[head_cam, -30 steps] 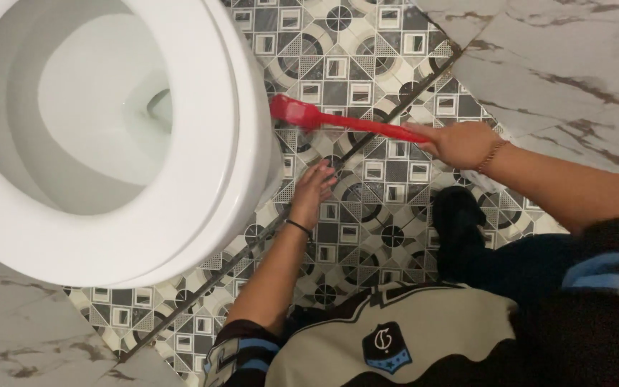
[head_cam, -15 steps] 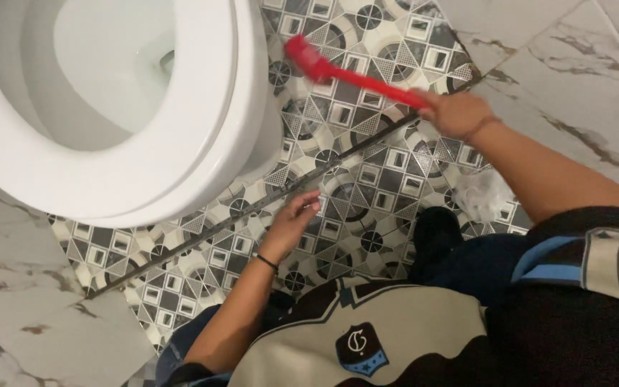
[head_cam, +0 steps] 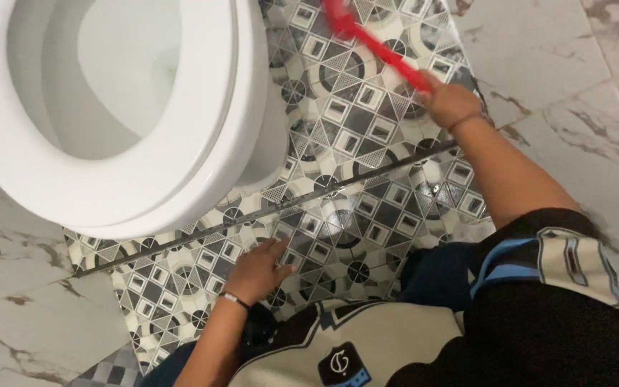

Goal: The person opens a green bottle of cleaning liquid and pours it into the toilet bowl. They then use a red toilet brush to scrub the floor tiles around the base of the toilet.

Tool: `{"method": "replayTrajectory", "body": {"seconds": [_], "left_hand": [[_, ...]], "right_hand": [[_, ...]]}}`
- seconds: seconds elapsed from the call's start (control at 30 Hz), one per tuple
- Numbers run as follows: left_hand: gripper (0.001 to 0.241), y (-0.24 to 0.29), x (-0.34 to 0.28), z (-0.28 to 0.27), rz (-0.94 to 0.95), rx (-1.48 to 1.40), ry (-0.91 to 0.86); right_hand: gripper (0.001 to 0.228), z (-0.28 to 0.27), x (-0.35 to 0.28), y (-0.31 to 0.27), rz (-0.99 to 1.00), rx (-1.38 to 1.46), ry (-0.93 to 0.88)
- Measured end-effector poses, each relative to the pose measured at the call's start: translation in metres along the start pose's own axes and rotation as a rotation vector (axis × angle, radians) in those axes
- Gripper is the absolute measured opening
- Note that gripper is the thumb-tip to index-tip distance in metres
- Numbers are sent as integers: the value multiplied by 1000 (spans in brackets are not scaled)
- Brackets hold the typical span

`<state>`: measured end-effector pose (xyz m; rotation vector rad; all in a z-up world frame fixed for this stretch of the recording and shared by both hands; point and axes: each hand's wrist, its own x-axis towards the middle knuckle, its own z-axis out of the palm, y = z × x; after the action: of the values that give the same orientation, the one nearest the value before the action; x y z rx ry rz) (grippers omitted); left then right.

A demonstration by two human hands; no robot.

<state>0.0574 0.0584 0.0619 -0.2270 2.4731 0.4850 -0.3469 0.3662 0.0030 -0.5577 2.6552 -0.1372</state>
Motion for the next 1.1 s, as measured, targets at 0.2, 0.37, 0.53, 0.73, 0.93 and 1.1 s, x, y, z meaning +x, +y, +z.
{"method": "replayTrajectory", "body": {"seconds": [0.2, 0.37, 0.53, 0.73, 0.93, 1.1], "left_hand": [[70, -15, -8, 20, -88, -144, -71], [69, -19, -18, 23, -285, -163, -196], [69, -29, -24, 51, -279, -245, -120], [68, -40, -28, 85, -331, -306, -221], [64, -40, -36, 94, -313, -323, -144], [65, -38, -33, 91, -331, -386, -149]], "right_hand": [[62, 33, 56, -7, -29, 209, 212], [58, -14, 39, -93, -100, 32, -73], [60, 24, 134, 22, 34, 288, 237], [59, 12, 103, -78, -135, 159, 79], [56, 34, 174, -5, -123, 179, 238], [58, 41, 155, -21, -34, 352, 381]]}}
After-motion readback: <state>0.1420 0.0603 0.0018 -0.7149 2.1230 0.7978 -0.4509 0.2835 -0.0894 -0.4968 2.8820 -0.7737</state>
